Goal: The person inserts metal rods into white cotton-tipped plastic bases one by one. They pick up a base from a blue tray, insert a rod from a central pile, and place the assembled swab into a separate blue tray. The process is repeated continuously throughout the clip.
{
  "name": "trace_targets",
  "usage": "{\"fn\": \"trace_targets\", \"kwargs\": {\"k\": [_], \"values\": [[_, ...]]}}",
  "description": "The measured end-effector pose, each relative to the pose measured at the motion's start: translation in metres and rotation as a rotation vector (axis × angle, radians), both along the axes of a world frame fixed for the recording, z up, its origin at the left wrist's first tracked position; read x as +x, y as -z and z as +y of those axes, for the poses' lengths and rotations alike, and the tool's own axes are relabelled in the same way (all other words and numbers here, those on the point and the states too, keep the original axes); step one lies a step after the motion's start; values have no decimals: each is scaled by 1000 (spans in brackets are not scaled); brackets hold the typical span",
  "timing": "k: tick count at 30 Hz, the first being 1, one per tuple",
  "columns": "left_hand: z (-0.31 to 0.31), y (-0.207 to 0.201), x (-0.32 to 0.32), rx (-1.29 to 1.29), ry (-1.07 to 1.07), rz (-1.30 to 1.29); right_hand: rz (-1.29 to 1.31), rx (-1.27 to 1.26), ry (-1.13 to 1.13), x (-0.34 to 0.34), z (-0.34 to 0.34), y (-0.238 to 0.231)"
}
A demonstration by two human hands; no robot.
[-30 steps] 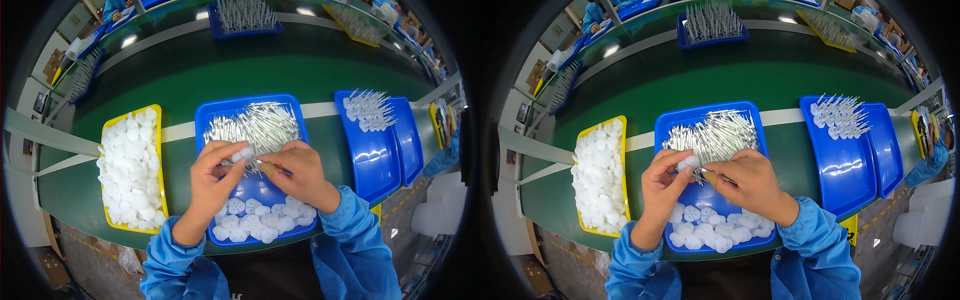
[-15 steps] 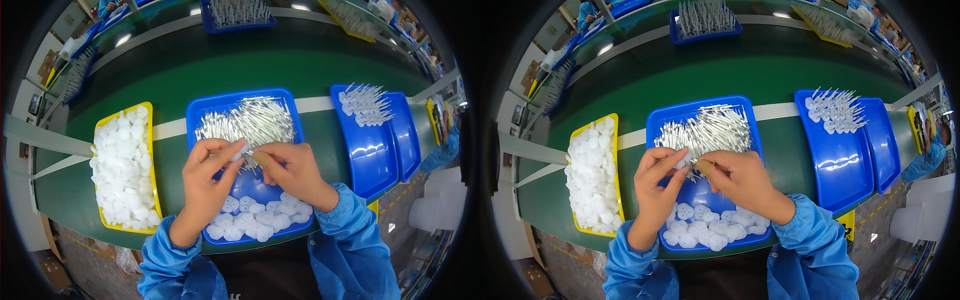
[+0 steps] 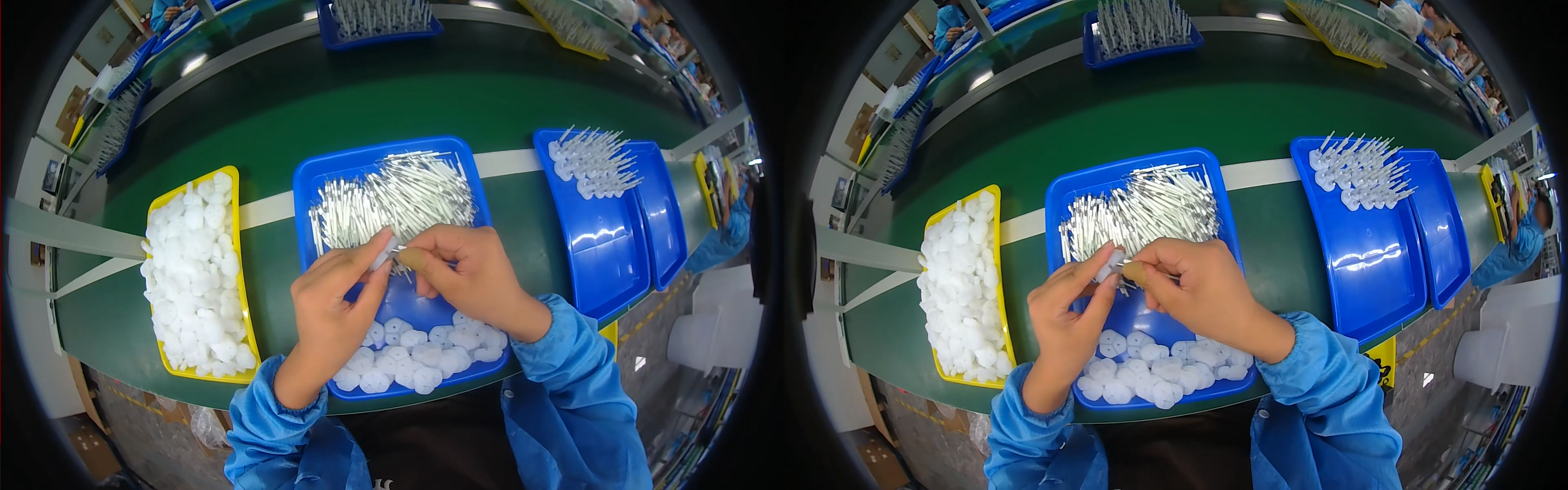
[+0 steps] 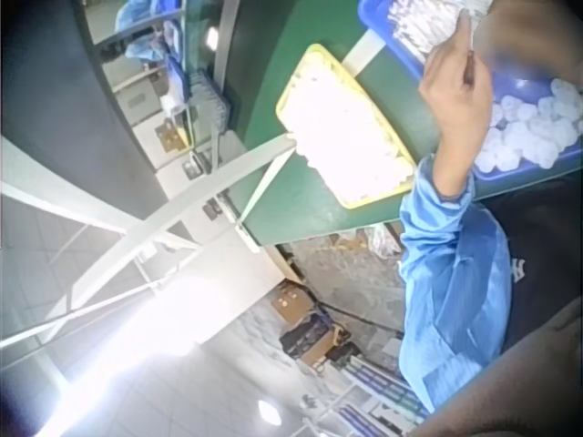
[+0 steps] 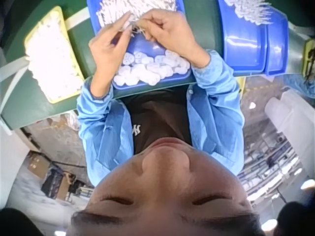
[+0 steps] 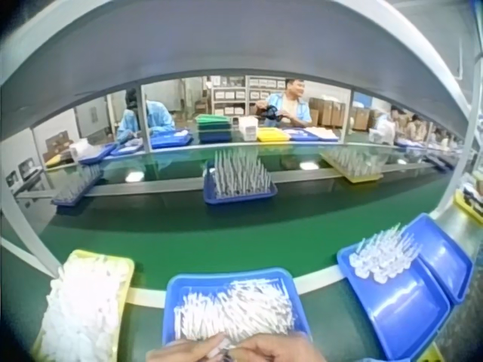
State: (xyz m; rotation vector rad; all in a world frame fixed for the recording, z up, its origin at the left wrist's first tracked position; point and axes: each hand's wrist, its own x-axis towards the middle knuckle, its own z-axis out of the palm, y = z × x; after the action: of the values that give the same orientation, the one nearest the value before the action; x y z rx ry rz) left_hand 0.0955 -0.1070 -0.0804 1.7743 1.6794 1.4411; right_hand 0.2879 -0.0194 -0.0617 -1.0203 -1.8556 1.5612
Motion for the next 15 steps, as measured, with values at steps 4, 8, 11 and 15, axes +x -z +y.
{"fn": "trace_targets", "kwargs": {"k": [4, 8, 11, 15], "values": [[0, -3, 0, 44, -16, 110, -74, 910, 90, -4, 2, 21], [0, -5, 2, 50, -32, 179, -148, 1034, 68, -4, 1, 16], [-2, -7, 3, 28, -28, 133, -73, 846, 61, -3, 4, 19], [-4, -5, 4, 28, -12, 99, -31, 720, 47, -3, 4, 18]]}}
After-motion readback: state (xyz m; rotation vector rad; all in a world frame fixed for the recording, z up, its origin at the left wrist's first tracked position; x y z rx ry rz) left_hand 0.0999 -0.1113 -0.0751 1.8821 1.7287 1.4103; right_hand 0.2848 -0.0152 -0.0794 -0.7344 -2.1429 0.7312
